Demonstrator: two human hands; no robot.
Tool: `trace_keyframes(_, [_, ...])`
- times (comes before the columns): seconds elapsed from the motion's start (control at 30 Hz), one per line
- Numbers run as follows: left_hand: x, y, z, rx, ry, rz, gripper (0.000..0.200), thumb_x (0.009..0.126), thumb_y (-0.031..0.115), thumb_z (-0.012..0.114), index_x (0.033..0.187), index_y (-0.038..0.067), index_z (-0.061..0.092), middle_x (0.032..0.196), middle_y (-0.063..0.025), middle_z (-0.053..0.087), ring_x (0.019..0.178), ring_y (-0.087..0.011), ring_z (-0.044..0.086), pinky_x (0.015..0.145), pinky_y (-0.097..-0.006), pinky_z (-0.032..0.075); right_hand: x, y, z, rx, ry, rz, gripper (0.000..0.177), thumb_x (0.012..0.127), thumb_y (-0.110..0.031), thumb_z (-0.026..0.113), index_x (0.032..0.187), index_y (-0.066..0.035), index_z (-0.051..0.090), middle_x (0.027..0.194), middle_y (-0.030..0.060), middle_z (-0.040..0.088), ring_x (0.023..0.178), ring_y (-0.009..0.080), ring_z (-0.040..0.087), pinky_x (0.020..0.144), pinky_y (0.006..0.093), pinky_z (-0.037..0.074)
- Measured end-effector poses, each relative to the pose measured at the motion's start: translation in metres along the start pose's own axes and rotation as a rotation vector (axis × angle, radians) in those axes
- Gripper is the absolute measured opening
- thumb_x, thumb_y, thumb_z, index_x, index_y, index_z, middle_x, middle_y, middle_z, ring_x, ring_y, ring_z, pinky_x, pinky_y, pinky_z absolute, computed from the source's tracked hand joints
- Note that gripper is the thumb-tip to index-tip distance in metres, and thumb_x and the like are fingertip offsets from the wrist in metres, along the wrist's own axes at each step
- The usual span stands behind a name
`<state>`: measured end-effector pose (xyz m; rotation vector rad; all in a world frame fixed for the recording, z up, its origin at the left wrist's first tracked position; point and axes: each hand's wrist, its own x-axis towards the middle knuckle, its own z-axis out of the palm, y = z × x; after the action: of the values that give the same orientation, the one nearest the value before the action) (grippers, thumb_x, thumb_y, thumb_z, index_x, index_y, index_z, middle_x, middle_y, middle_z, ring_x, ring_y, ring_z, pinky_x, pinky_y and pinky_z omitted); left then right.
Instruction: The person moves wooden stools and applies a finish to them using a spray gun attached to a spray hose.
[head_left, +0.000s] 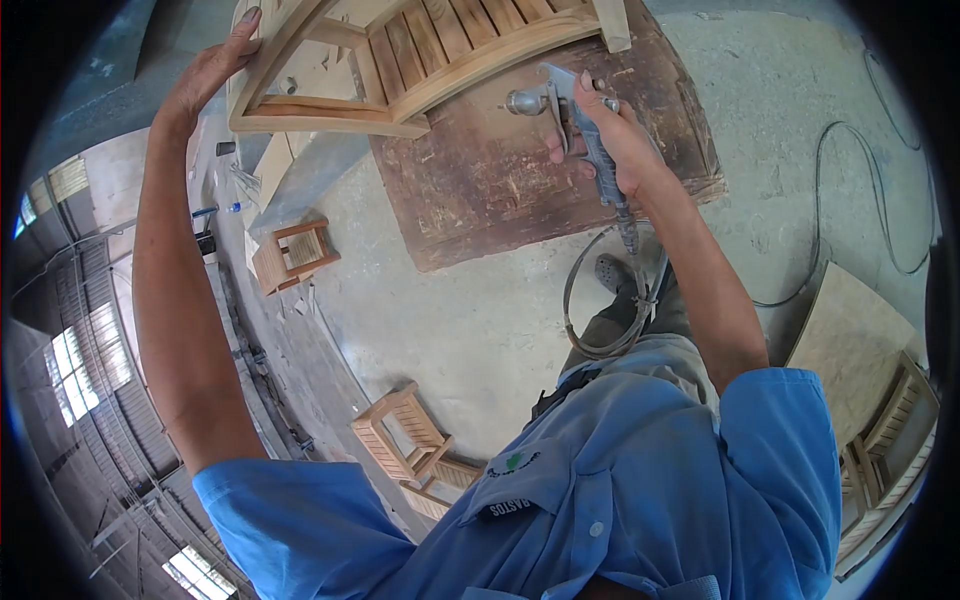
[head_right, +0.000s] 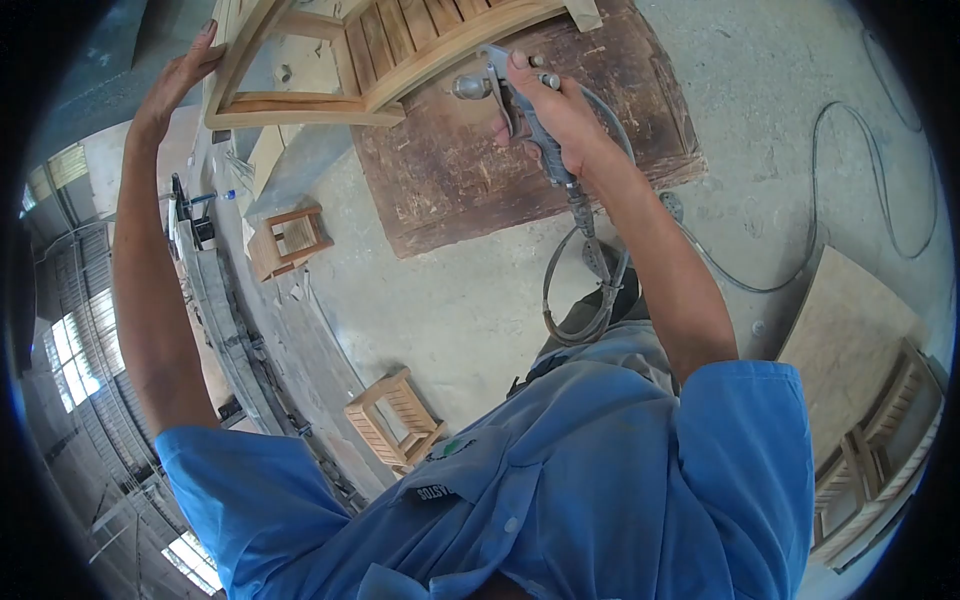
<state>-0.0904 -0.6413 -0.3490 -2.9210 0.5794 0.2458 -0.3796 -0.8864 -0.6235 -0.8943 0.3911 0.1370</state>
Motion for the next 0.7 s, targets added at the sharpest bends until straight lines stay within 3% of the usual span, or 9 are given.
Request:
trace_keyframes(0.1, [-0.004,0.002,0.005,-0.019,-0.002,0.012,0.112,0.07,0.09,0.035,0.134,0.0,0.052,0.139,-0.0198,0.048,0.134,-0.0314,0.042,0.116,-0.0514,0.018,-0.007,-0.001,0.009,0.067,-0.091,-0.076,0.058,0.088,-0.063,0.054,0.102,-0.007,0.059,0.071,0.0069,0.066,0.061,0.0141,0.066,0.04,0.0237,0.04])
trace_keyframes(0.2, [-0.012,0.009,0.012,-0.038,0.016,0.033,0.11,0.07,0.09,0.035,0.136,0.002,0.05,0.14,-0.0191,0.047,0.135,-0.0315,0.04,0.116,-0.0514,0.017,-0.015,-0.001,0.023,0.098,-0.144,-0.111,0.05,0.091,-0.057,0.055,0.103,-0.008,0.059,0.07,0.005,0.065,0.06,0.0127,0.064,0.039,0.0233,0.039])
trace_keyframes(0.33, [-0.015,0.01,0.021,0.019,0.006,0.025,0.108,0.07,0.09,0.034,0.138,0.006,0.049,0.141,-0.018,0.047,0.135,-0.0298,0.04,0.117,-0.0506,0.018,0.001,0.04,0.014,-0.045,-0.037,-0.009,0.043,0.094,-0.051,0.054,0.099,-0.008,0.061,0.067,0.0029,0.063,0.056,0.0109,0.061,0.039,0.0231,0.039])
trace_keyframes(0.43, [-0.021,0.012,0.029,-0.078,0.043,0.092,0.099,0.076,0.085,0.038,0.134,0.007,0.054,0.139,-0.0171,0.05,0.133,-0.0302,0.043,0.115,-0.0447,0.024,-0.002,0.08,-0.007,-0.131,0.095,0.047,0.042,0.095,-0.048,0.054,0.094,-0.007,0.062,0.065,0.0019,0.062,0.054,0.01,0.059,0.039,0.0233,0.039])
trace_keyframes(0.53, [-0.054,0.063,0.026,-0.105,0.025,-0.153,0.088,0.082,0.079,0.04,0.13,0.007,0.058,0.132,-0.0174,0.056,0.129,-0.0316,0.045,0.108,-0.0423,0.032,-0.015,0.11,-0.019,-0.123,0.154,0.031,0.041,0.094,-0.047,0.055,0.091,-0.007,0.062,0.064,0.001,0.062,0.054,0.0089,0.058,0.038,0.0237,0.039])
trace_keyframes(0.63, [-0.064,0.059,0.039,-0.17,0.001,-0.077,0.098,0.08,0.085,0.03,0.127,0.005,0.06,0.131,-0.0199,0.056,0.13,-0.031,0.044,0.106,-0.0401,0.035,-0.048,0.115,-0.021,-0.242,0.11,-0.038,0.038,0.095,-0.044,0.055,0.09,-0.007,0.062,0.064,0.0002,0.061,0.053,0.0066,0.055,0.039,0.0239,0.038])
trace_keyframes(0.67, [-0.072,0.062,0.04,-0.225,0.03,-0.084,0.069,0.09,0.059,0.05,0.127,0.001,0.057,0.13,-0.0255,0.053,0.125,-0.0371,0.047,0.103,-0.0424,0.039,-0.057,0.11,-0.022,-0.324,0.11,-0.082,0.037,0.096,-0.042,0.054,0.09,-0.006,0.062,0.065,-0.0001,0.061,0.052,0.0056,0.053,0.039,0.0237,0.038])
trace_keyframes(0.7, [-0.069,0.055,0.048,-0.232,0.102,-0.019,0.069,0.089,0.061,0.051,0.126,0.004,0.059,0.128,-0.0207,0.057,0.124,-0.0356,0.05,0.104,-0.0395,0.038,-0.067,0.107,-0.023,-0.314,0.123,-0.098,0.035,0.096,-0.04,0.054,0.091,-0.006,0.062,0.065,-0.0006,0.061,0.051,0.0051,0.052,0.039,0.0232,0.037])
